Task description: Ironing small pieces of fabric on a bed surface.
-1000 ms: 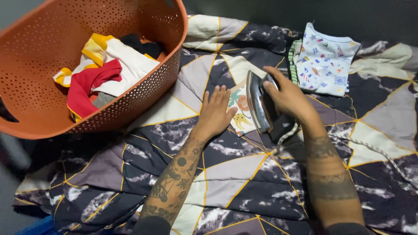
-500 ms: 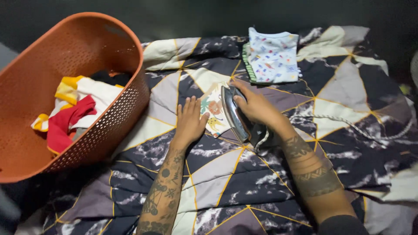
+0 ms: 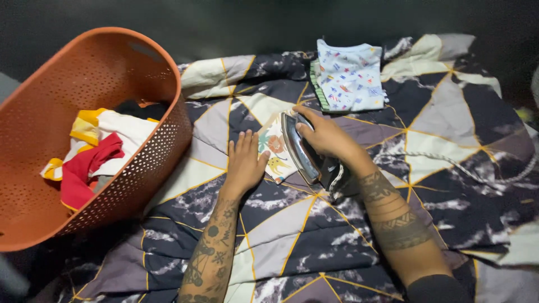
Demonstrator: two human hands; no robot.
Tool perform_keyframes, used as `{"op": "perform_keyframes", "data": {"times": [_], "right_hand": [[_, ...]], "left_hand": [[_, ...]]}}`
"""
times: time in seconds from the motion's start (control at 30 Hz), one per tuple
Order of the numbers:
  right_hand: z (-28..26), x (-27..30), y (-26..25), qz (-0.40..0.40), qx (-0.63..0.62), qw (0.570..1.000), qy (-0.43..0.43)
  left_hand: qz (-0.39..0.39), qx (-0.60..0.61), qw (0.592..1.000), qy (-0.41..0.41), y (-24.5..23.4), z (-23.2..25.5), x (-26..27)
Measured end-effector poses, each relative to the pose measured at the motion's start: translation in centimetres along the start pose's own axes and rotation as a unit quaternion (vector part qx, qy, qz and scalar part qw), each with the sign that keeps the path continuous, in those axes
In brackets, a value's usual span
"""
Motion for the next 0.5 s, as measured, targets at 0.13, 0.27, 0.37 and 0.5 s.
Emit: {"op": "perform_keyframes", "data": {"times": [0.13, 0.27, 0.37, 0.5], "right_hand": [[-3.0, -2.5, -0.8, 0.058, -0.023, 0.99, -0.125], [-6.7, -2.2, -2.2, -0.051, -0.02, 0.993, 0.104], [-4.9, -1.9, -1.4, -0.081, -0.003, 0.984, 0.157], [-2.4, -1.6, -0.4, -0.038, 0.003, 0.997, 0.064]], "left_hand": [[-0.008, -0.007, 1.0, 0.002, 0.0, 0.2, 0.3], [-0.006, 0.015, 1.0, 0.003, -0.5, 0.3, 0.2], [-0.016, 0.025, 1.0, 0.003, -0.3, 0.4, 0.2], [-0.011, 0.029, 0.999, 0.009, -0.3, 0.5, 0.4]]}}
Point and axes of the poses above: each hand's wrist, its own x-axis away from the middle knuckle, its own y-axis out of the palm, z = x × y, the point moved 9 cm from there along -x, towards the middle knuckle, and after that the axes turned 6 degrees about y, right-handed, at the moved point
